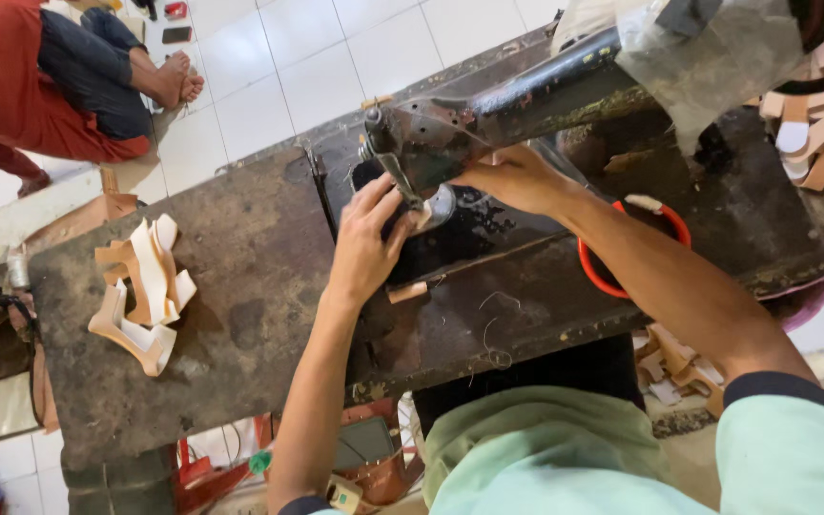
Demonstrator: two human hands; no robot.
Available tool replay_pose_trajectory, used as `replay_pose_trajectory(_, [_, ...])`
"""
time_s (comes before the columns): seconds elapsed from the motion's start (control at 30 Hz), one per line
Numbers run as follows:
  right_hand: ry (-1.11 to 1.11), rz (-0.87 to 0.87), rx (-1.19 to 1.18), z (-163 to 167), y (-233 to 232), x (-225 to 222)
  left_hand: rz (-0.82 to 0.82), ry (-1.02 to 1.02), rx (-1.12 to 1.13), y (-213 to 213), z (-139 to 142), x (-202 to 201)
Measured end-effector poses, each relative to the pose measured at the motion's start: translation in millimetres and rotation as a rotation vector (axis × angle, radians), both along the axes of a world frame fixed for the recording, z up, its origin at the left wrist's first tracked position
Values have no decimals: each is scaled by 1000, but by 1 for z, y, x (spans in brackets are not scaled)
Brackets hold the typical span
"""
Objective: The person uses a sewing machine to stitch beige shoe parts, guiding them under the needle and trimming threads with scissors. They repeatedly pick up parts, sew them, and place finished pieces aside.
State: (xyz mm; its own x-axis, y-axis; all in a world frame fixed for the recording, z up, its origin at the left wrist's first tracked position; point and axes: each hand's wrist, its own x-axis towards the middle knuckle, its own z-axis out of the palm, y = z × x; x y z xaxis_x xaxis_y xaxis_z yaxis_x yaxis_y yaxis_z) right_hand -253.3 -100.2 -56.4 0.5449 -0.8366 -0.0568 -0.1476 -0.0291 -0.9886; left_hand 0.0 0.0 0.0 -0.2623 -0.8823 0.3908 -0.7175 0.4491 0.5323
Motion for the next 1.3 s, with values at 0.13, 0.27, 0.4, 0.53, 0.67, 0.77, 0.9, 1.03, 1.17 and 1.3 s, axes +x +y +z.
replay_pose_trajectory(0.13, [83, 6, 1, 17, 6, -1, 121, -193, -77, 13, 10, -5])
replay_pose_trajectory(0.27, [-152, 90, -152, 25, 12, 0, 212, -337, -214, 38, 12, -12])
replay_pose_trajectory(0.4, [-22, 36, -44, 29, 15, -1, 243, -333, -227, 58, 11, -22])
replay_pose_trajectory(0.53, [2, 5, 5, 26, 16, -3, 233, -201, -130, 73, 14, -40])
replay_pose_trajectory(0.67, [-197, 50, -20, 19, 15, -2, 203, -150, -115, 72, 17, -50])
replay_pose_trajectory(0.77, [-138, 30, -60, 16, 16, -6, 207, -117, -122, 67, 16, -53])
replay_pose_trajectory(0.9, [225, 0, -118, 35, 13, -6, 176, -79, -172, 61, 15, -54])
replay_pose_trajectory(1.03, [308, 163, -585, 57, 35, -2, 163, 3, -223, 62, 10, -44])
replay_pose_trajectory(1.17, [107, 114, -654, 58, 82, -6, 186, 127, -126, 69, -2, -59])
replay_pose_trajectory(1.3, [168, 46, -762, 53, 98, -5, 186, 166, -99, 75, -4, -63])
